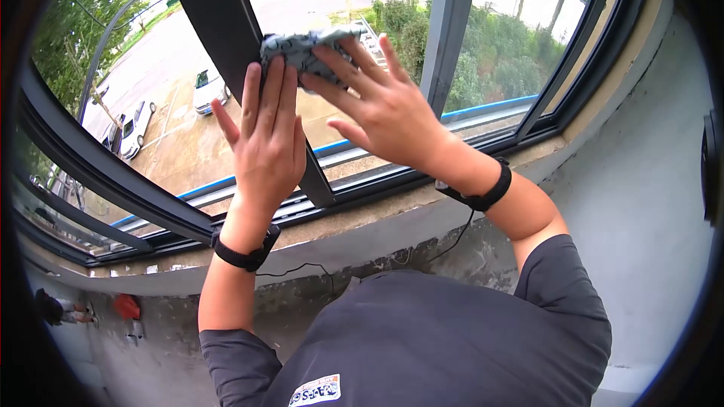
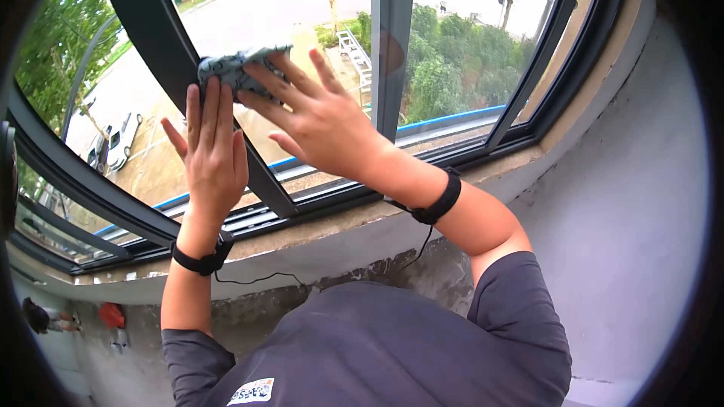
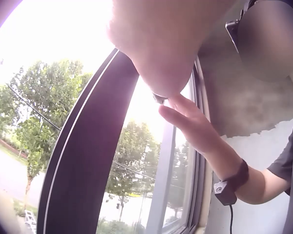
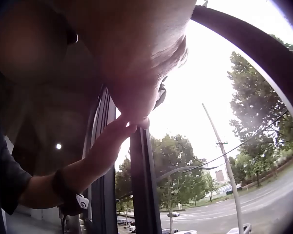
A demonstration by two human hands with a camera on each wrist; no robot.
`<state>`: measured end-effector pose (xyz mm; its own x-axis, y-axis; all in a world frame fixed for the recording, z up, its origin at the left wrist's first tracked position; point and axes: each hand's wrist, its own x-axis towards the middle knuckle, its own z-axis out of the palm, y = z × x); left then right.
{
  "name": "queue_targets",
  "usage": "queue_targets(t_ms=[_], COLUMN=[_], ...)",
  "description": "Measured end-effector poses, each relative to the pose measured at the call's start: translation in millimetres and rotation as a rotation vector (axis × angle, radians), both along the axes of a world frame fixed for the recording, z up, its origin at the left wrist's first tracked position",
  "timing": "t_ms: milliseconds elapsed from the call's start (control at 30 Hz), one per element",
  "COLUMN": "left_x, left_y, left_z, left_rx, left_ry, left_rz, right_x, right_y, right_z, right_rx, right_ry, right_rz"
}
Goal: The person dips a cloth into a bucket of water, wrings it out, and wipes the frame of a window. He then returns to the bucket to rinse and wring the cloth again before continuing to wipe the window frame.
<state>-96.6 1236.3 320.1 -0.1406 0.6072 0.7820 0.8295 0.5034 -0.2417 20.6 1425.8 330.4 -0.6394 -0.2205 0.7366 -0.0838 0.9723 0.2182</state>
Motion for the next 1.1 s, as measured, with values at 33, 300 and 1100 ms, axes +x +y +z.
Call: queue_targets(t_ms=[33,300,1100], left_x=[1.2,31.0,178.9], left_y=[-2.8,-19.4,258.4], left_z=[-13.8,-177.5,-175.2], left_rx=[-0.008,-0.446,-0.739], left_ry=[-0.012,-0.183,-0.088], left_rz=[-0.001,0.014,-0.353], right_x=[-0.2,30.1,210.5], right_y=[-1.2,-3.8,198.8], right_z=[-17.6,-174.1,-264.3], right_rx=[0.006,0.136,-0.487], right_ry=[-0.048,-0.353,-0.31], right_rz=[-0.014,-0.097,-0.434])
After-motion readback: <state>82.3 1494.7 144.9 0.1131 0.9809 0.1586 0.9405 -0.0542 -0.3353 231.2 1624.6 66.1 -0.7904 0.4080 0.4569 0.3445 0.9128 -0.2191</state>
